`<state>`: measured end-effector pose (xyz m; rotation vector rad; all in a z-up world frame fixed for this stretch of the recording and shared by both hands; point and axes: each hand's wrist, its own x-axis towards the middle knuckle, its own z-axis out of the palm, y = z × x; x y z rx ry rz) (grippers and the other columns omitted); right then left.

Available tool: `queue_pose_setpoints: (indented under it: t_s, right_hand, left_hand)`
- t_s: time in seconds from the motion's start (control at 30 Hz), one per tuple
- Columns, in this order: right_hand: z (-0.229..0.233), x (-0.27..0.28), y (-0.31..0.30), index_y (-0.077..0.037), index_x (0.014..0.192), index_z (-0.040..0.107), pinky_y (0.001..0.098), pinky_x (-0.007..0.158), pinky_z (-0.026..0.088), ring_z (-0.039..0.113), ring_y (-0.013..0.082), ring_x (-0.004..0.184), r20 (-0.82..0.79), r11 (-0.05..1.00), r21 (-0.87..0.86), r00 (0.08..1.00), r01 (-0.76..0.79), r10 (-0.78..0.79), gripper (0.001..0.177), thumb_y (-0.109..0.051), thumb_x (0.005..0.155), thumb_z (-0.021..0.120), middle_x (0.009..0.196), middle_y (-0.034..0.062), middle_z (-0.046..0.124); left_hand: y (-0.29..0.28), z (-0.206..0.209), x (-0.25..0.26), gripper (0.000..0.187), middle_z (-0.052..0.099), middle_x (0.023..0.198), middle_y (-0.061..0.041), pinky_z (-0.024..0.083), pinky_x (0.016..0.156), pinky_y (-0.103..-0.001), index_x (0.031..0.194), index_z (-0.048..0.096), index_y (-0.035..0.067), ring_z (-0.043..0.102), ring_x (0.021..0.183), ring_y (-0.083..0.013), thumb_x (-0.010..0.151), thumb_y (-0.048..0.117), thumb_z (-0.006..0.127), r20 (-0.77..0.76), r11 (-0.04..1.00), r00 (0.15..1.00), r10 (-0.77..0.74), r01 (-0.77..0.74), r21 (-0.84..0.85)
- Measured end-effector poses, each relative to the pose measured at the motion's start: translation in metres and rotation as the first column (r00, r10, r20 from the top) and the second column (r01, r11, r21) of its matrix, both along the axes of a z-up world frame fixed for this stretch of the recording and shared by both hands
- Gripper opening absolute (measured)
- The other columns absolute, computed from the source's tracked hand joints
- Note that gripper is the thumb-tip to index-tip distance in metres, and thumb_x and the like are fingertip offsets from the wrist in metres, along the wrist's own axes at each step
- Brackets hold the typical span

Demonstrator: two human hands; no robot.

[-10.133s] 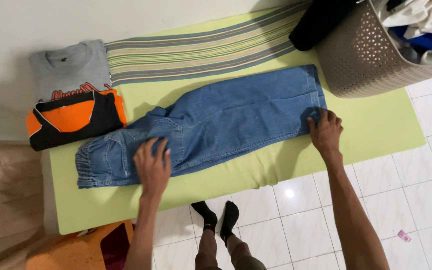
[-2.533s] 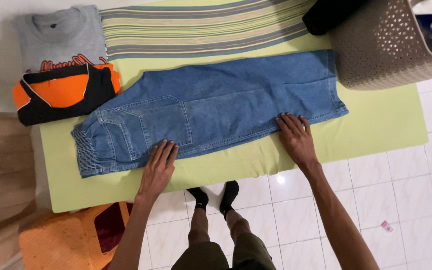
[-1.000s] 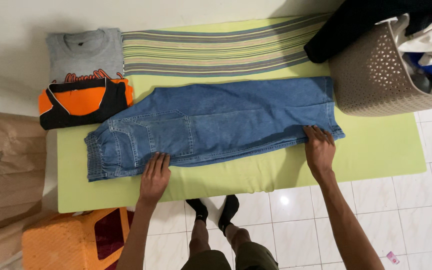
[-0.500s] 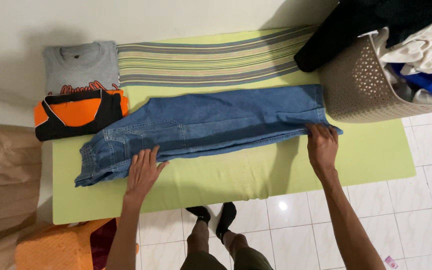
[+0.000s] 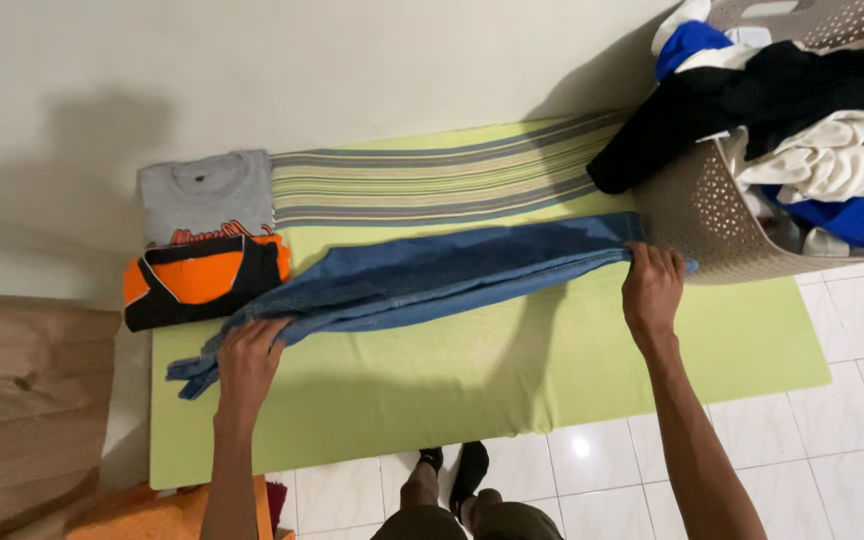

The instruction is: The person folds a pair of blue denim jeans on a light green table. They turn the jeans inside out, lay them flat, fold the legs together, and then fold the garment into a compact rectangle. The folded jeans are placed on top of a stack of other folded clothes.

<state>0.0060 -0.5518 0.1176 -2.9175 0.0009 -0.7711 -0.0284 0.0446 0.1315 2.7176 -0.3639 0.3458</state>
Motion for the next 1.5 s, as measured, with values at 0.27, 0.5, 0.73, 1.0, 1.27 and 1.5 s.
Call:
queue_pose_setpoints:
  t_s: [0.27,0.5,0.73,1.0,1.27,1.5]
  right_hand:
    - [0.044,0.019,0.003,-0.002,0.112,0.071,0.0492,0.111,0.043,0.064,0.0357,0.105,0.089,0.998,-0.051,0.996,0.027,-0.023,0.019,0.003,0.097,0.059,0.105,0.0163,0.071]
    - [0.084,0.006,-0.006,0.0,0.101,0.068,0.0467,0.107,0.046,0.063,0.0351,0.104,0.105,1.0,-0.017,0.994,-0.011,0.012,0.01,0.0,0.093,0.062,0.1,0.0162,0.068]
    - [0.099,0.037,-0.013,-0.001,0.093,0.067,0.0464,0.096,0.05,0.065,0.0343,0.097,0.009,0.999,-0.029,0.999,-0.035,0.035,0.005,-0.001,0.093,0.062,0.098,0.016,0.07]
    - [-0.005,0.126,-0.006,-0.003,0.102,0.074,0.0448,0.093,0.056,0.069,0.0328,0.097,-0.249,0.982,-0.16,0.967,-0.097,0.054,0.022,-0.003,0.083,0.063,0.096,0.0151,0.073]
    - [-0.084,0.196,-0.012,0.001,0.114,0.072,0.0441,0.102,0.052,0.065,0.0357,0.107,-0.326,0.979,-0.142,0.941,-0.146,0.093,0.029,0.004,0.088,0.059,0.107,0.0194,0.07]
    - [-0.087,0.203,0.03,0.003,0.114,0.068,0.0517,0.107,0.045,0.061,0.0441,0.118,-0.133,0.988,0.014,0.979,-0.152,0.153,0.035,0.005,0.08,0.062,0.119,0.0241,0.067]
  left_hand:
    - [0.003,0.077,0.047,0.029,0.076,0.097,-0.011,0.052,0.08,-0.043,0.11,0.078,0.008,0.069,0.09,-0.0306,0.081,0.011,0.079,-0.118,0.994,0.993,-0.005,-0.008,-0.11]
    - [0.02,0.132,0.074,0.033,0.076,0.096,-0.016,0.054,0.074,-0.041,0.111,0.08,0.01,0.072,0.082,-0.0301,0.081,0.026,0.082,-0.35,0.99,0.937,0.008,-0.058,-0.131]
    - [0.066,0.104,0.138,0.048,0.079,0.095,-0.02,0.054,0.079,-0.045,0.115,0.081,0.008,0.07,0.087,-0.0359,0.08,0.042,0.08,-0.776,0.999,0.63,-0.03,0.035,-0.01]
    - [0.043,-0.032,0.214,0.034,0.077,0.1,-0.018,0.055,0.085,-0.046,0.11,0.079,0.007,0.074,0.091,-0.0327,0.083,0.028,0.081,-0.673,1.0,0.739,-0.023,0.01,-0.023]
    - [0.041,-0.087,0.243,0.037,0.074,0.106,-0.021,0.053,0.088,-0.049,0.119,0.073,0.007,0.07,0.098,-0.0376,0.086,0.021,0.08,-0.577,0.997,0.812,0.082,-0.067,0.047]
    - [0.004,-0.089,0.246,0.04,0.071,0.121,-0.012,0.048,0.1,-0.049,0.117,0.072,0.011,0.063,0.114,-0.034,0.078,-0.002,0.07,-0.328,0.999,0.944,-0.042,0.048,0.009]
